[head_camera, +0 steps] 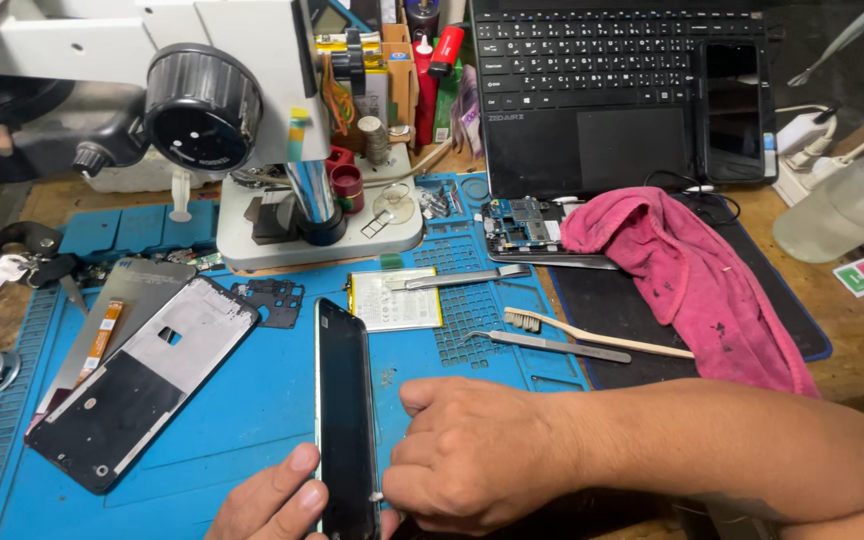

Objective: The person cleans the back and edges of a disassembled smartphone using a pink cloth and a cotton swab. They wipe the device's surface and then meticulously clean the seams and ports with the swab, occasionally dipping it into a bottle of liquid. The person handles the phone carefully, rotating it to access different areas.

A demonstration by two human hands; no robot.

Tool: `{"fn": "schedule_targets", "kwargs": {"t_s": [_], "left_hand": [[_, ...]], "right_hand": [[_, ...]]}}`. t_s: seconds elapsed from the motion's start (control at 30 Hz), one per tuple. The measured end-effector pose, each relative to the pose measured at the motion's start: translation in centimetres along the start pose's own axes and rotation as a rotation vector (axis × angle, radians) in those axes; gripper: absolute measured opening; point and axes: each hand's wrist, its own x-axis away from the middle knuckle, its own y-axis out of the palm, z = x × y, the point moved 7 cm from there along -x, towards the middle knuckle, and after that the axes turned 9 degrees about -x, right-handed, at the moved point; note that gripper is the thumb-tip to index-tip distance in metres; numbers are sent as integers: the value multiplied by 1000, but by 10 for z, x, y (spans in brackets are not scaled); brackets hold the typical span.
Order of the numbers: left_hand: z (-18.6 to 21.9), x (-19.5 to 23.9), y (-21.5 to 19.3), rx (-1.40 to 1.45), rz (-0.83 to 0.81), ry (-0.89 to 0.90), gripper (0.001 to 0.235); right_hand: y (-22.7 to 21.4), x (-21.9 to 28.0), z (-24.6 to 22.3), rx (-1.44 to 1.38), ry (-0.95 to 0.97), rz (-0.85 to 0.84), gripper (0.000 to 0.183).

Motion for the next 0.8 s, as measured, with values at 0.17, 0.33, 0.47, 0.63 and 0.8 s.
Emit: {"fn": "schedule_targets", "kwargs": {"t_s": [0.17, 0.33, 0.47, 0.63, 0.8], "left_hand": [[42, -29, -14, -156, 127, 467, 33], [70, -46, -27, -95, 179, 431, 30], [83, -48, -31, -172, 182, 673, 33], [85, -48, -34, -122, 130, 648, 26], [89, -53, -30, -190, 206, 624, 54]], "right_hand": [[11, 2, -2, -139, 22, -67, 24], [4, -3, 1, -163, 46, -37, 24], [-3, -8, 3, -87, 23, 3, 22], [8, -10, -3, -233, 67, -48, 21], [-7, -8, 12, -97, 69, 25, 21]]}}
